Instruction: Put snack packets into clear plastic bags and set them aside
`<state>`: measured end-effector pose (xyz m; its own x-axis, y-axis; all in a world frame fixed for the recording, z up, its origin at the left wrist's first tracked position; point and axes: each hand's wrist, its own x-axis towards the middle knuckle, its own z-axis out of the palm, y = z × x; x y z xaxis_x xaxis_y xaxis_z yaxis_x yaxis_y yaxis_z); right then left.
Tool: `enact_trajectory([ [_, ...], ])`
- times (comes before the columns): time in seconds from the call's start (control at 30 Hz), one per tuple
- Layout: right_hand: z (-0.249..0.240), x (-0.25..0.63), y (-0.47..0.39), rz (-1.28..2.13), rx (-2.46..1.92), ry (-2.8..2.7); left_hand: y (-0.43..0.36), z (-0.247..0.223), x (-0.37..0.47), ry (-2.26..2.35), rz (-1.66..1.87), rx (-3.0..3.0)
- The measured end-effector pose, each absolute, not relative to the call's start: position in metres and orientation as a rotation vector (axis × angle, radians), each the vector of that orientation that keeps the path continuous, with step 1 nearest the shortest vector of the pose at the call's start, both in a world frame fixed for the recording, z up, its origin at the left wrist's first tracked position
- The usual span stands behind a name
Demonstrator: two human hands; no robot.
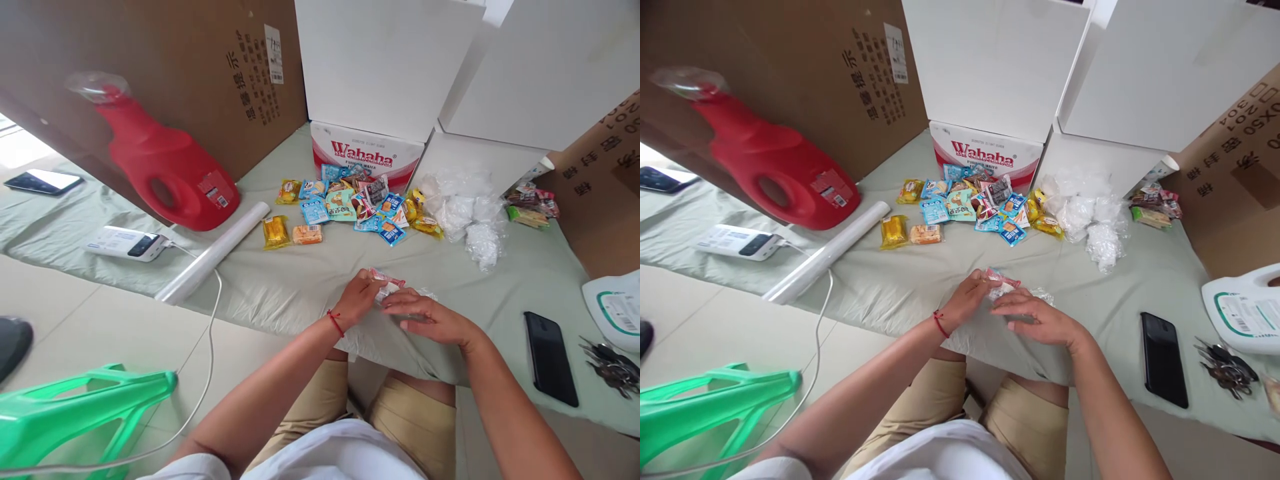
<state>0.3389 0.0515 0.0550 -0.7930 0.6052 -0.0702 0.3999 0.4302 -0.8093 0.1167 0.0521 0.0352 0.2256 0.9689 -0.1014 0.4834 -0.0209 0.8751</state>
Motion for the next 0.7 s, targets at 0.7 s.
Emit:
enact_trajectory([
  [0.7, 0.012, 0.362, 0.045, 0.403, -2.027, -2.095, 0.049, 0.033, 0.141, 1.943, 0.608, 1.596],
])
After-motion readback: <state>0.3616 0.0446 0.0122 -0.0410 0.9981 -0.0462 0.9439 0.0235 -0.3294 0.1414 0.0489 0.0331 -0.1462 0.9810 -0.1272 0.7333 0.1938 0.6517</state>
